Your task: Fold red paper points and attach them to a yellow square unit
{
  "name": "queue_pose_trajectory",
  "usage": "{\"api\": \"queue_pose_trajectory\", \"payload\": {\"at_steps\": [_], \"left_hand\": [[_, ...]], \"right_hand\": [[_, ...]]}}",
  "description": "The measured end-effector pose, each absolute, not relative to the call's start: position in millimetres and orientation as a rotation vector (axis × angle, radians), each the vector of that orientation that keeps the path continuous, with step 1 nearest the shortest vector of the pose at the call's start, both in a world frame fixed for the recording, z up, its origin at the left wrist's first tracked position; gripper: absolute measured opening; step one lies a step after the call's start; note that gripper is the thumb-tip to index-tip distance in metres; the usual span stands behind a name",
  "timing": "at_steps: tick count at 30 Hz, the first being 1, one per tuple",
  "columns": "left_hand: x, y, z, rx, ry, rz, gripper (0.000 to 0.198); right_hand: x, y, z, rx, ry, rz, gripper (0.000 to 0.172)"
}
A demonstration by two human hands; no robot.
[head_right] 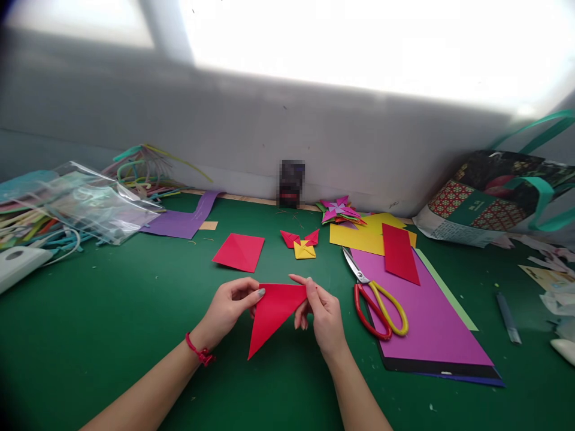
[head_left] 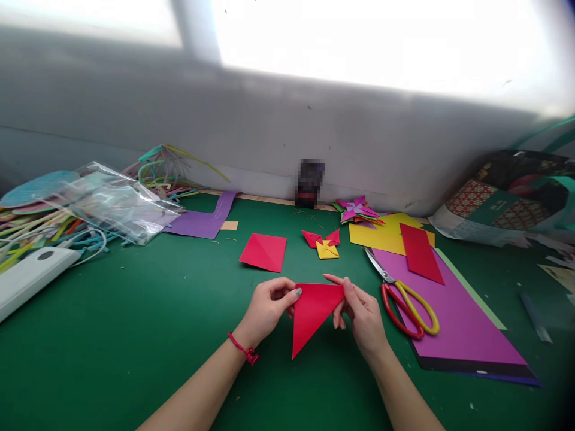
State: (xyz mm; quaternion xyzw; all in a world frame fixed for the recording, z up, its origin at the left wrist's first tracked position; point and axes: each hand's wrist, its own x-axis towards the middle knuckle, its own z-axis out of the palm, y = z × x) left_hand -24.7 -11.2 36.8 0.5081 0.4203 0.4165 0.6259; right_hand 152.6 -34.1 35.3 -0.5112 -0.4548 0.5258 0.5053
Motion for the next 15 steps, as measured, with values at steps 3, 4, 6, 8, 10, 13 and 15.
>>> {"api": "queue_pose_trajectory", "payload": {"at_steps": [3, 4, 6, 8, 10, 13, 15], "left_hand": [[-24.2, -10.9, 37.5, 1.164, 0.963, 0.956, 0.017], [-24.0, -11.0, 37.8, 1.166, 0.966, 0.955, 0.017], [-23.8, -11.3, 38.4, 1.174, 0.971, 0.95, 0.017], [-23.8, -11.6, 38.7, 1.181, 0.975, 0.948, 0.016], [-24.2, -11.6, 38.4, 1.181, 0.976, 0.952, 0.016], [-24.6, -11.1, 37.2, 1.173, 0.973, 0.965, 0.016], [-24.6, -10.7, 36.5, 1.168, 0.97, 0.968, 0.016]], "right_hand": [[153.2, -33.9, 33.2, -1.212, -1.057, 1.28, 0.056], [153.7, -34.0, 32.6, -1.202, -1.052, 1.28, 0.054], [154.7, -34.4, 31.2, -1.18, -1.055, 1.277, 0.049], [155.5, -34.9, 29.9, -1.162, -1.064, 1.28, 0.048], [155.5, -35.3, 29.1, -1.181, -1.074, 1.254, 0.047], [153.8, -35.5, 29.1, -1.262, -1.121, 1.14, 0.041], [151.9, -35.6, 29.8, -1.295, -1.164, 1.096, 0.039]]}}
